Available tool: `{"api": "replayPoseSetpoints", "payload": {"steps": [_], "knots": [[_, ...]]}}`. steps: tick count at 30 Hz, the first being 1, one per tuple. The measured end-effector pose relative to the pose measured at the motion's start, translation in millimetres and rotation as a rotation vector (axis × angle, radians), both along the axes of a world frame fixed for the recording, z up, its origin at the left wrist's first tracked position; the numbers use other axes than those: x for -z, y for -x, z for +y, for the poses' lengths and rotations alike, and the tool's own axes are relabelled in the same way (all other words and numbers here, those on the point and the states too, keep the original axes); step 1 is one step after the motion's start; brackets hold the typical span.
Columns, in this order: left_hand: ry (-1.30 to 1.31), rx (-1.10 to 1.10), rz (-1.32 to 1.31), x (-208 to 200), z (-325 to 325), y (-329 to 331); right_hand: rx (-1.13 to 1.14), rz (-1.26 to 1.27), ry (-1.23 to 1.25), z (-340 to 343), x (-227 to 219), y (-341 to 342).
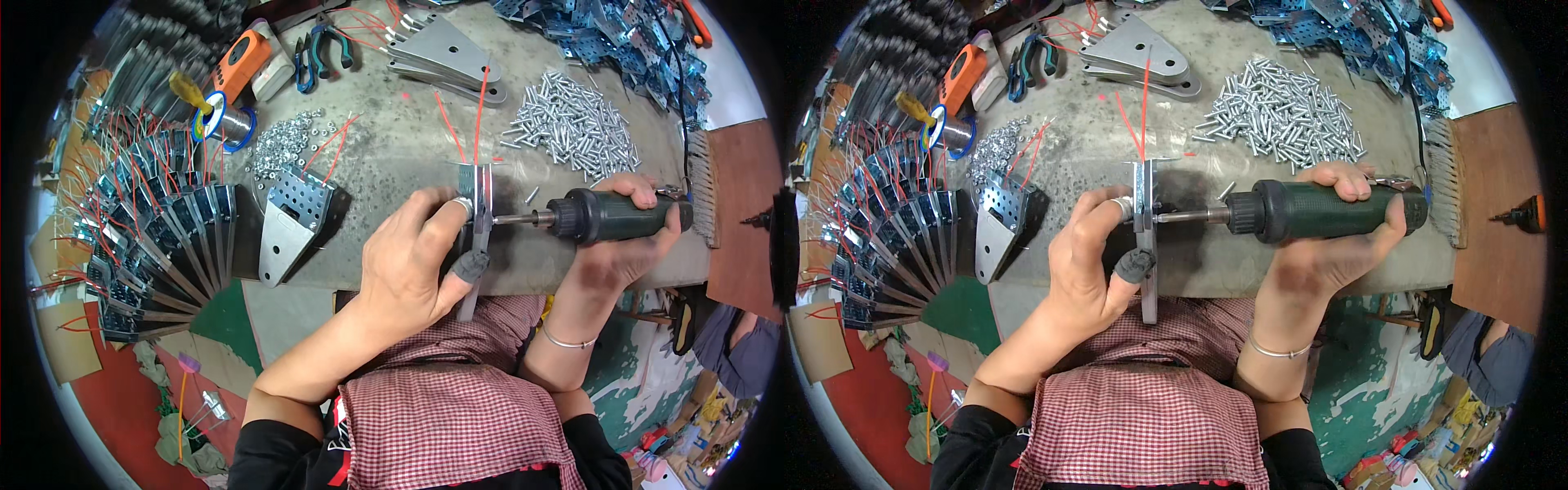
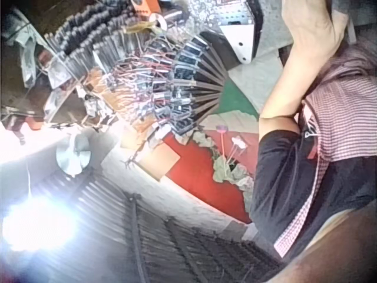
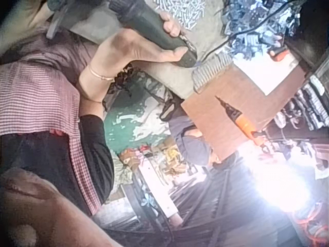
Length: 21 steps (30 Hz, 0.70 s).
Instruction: Assembling metal industrial components using screws and an electric screwdriver.
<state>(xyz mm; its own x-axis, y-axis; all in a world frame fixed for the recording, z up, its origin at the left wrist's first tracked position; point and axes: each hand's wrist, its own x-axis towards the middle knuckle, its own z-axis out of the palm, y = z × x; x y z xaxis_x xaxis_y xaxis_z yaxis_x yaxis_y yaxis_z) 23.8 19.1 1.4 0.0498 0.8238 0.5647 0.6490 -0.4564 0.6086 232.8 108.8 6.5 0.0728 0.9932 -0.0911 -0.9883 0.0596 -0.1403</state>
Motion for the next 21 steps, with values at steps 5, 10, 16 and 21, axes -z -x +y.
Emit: {"api": "replayPoseSetpoints", "payload": {"steps": [5,10,16,21], "knots": [[0.075,0.017,0.013,-11,-1,3,0.003,-0.027,-0.002,-1,3,-2],[0.053,-0.259,0.242,-47,15,49,0.075,-0.129,0.01,-2,3,-4],[0.439,-0.462,0.793,-47,65,104,0.068,-0.105,0.039,-1,4,-3],[0.453,-0.385,0.931,-41,79,109,0.022,-0.072,-0.01,0,9,-6]]}}
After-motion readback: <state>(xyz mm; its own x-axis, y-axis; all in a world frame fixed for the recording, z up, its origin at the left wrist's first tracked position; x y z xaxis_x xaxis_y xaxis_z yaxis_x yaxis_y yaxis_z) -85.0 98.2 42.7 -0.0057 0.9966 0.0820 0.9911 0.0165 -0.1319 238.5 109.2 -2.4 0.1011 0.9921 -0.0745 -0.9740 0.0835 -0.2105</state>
